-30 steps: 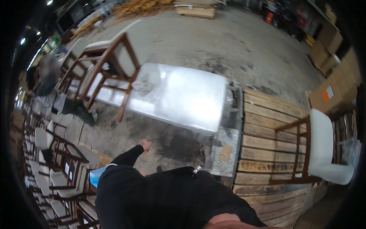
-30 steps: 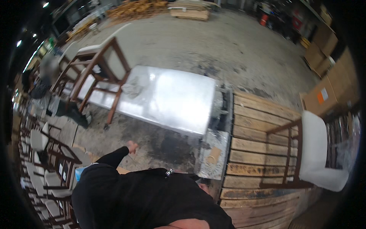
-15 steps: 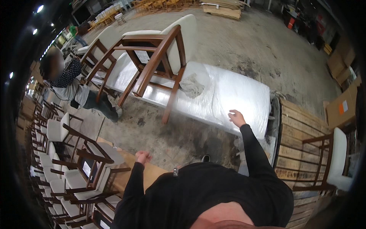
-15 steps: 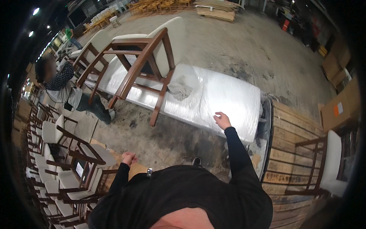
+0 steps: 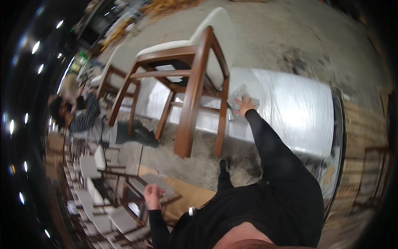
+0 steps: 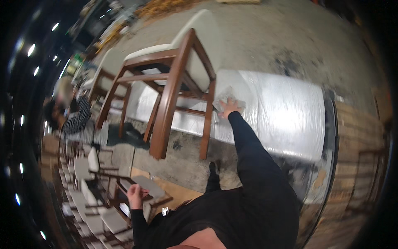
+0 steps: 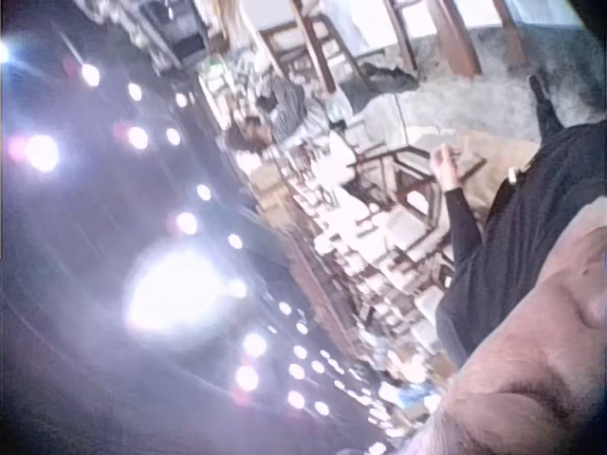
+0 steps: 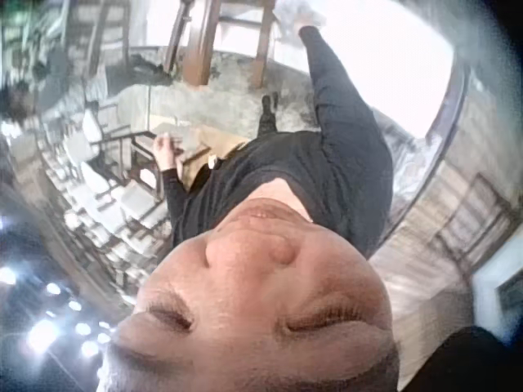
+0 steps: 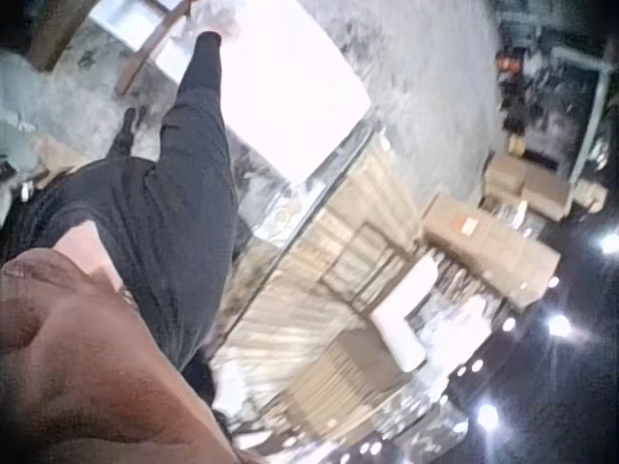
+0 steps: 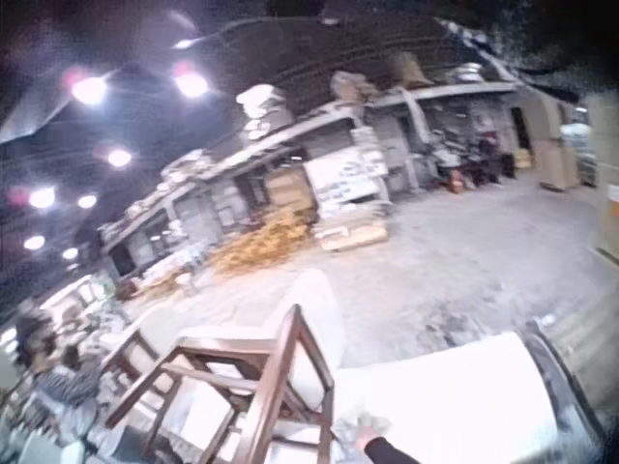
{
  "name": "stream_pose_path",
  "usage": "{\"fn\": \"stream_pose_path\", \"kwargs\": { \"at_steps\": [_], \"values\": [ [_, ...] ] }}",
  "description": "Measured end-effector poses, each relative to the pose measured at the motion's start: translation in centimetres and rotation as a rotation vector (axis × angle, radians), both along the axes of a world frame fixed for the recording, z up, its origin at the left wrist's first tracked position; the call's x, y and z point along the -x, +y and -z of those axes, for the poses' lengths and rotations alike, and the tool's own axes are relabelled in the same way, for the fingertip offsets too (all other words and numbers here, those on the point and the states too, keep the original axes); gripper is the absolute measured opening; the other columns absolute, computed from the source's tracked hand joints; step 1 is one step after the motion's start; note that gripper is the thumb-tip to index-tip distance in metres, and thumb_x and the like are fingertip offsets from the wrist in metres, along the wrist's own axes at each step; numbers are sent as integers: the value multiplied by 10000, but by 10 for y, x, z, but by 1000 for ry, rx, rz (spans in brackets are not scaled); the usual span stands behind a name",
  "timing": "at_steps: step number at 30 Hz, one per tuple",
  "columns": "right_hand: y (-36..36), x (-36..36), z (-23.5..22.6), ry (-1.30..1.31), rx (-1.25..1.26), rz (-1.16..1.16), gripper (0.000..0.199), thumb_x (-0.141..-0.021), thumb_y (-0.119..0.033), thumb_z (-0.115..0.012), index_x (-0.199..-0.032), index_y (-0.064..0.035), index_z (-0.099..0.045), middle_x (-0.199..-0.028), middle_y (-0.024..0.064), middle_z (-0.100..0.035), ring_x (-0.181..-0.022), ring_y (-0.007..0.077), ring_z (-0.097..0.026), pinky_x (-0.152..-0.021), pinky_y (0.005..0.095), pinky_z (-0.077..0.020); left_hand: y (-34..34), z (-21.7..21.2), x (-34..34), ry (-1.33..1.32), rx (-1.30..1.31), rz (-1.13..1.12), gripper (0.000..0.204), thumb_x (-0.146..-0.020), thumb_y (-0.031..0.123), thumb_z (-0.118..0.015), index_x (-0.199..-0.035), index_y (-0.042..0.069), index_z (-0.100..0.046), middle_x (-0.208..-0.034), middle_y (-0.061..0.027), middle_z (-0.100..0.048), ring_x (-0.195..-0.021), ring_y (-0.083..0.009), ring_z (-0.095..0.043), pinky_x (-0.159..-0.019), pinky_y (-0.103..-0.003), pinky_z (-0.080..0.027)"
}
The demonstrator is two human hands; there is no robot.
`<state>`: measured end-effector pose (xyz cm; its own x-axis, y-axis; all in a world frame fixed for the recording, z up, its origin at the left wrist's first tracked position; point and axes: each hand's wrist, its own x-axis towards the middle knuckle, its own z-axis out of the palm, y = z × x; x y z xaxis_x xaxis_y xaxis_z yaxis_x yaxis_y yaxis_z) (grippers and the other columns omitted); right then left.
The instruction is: The person wipes the wooden frame of a chair with a cloth, focusing on the backrest, armrests, and legs. The person lifts and repositions the chair to access different sides and continues wiping the frame thoroughly.
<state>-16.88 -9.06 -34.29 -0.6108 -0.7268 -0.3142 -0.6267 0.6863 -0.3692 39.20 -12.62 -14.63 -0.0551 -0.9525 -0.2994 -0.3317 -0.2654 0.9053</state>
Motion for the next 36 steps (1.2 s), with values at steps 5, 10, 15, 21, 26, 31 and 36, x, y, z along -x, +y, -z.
{"fn": "stream_pose_path", "kwargs": {
  "at_steps": [5,10,15,21,26,31,36],
  "values": [
    [-5,-45,42,-58,66,292,409,-806,-364,-716,-1153,-150,-689,-1378,132,-548,-1280,378,-486,-976,614,-415,-221,-84,19,-231,630,305,71,-974,72,-627,-1017,59,-573,-925,-36,-624,-799,-96,-565,-707,-236,-473],
    [-45,-4,-64,-709,1161,901,314,-899,-248,-582,-1045,29,-613,-988,128,-636,-939,203,-598,-853,352,-486,-404,-157,109,-740,1305,571,514,-911,241,-688,-1301,-40,-508,-1274,-253,-554,-1201,-410,-526,-1032,-470,-409],
    [-88,27,-214,-907,1204,341,799,-986,-595,-483,-1520,-13,-362,-1551,156,-392,-1428,239,-353,-1181,343,-250,-483,-142,176,-682,288,988,337,-888,272,-750,-1043,-16,-664,-862,-81,-677,-802,-211,-676,-698,-356,-548],
    [-126,11,-252,-1099,1091,371,520,-832,-449,-720,-1155,-45,-668,-1148,108,-660,-1051,191,-606,-918,340,-475,-463,-116,167,-227,-7,875,451,-774,27,-657,-1169,37,-439,-732,-122,-586,-507,-237,-583,-428,-362,-513],
    [-110,36,-247,-1147,1097,367,341,-768,-342,-744,-940,-56,-673,-850,77,-649,-681,182,-604,-642,337,-498,-397,-117,130,-198,4,720,378,-769,42,-631,-1073,-64,-432,-720,-134,-569,-438,-248,-542,-434,-358,-526],
    [-75,60,-267,-1103,917,391,314,-782,-339,-757,-936,-77,-677,-802,35,-640,-622,154,-593,-545,316,-483,-317,-107,101,-76,26,753,414,-775,90,-646,-1120,-49,-465,-764,-115,-560,-534,-220,-575,-458,-359,-536],
    [5,85,-289,-1009,846,371,267,-822,-291,-759,-973,-78,-706,-892,14,-675,-806,117,-602,-695,279,-489,-206,-113,128,-2,-29,733,450,-778,104,-638,-1166,-34,-455,-748,-99,-554,-538,-196,-575,-465,-342,-537]
  ]
}}
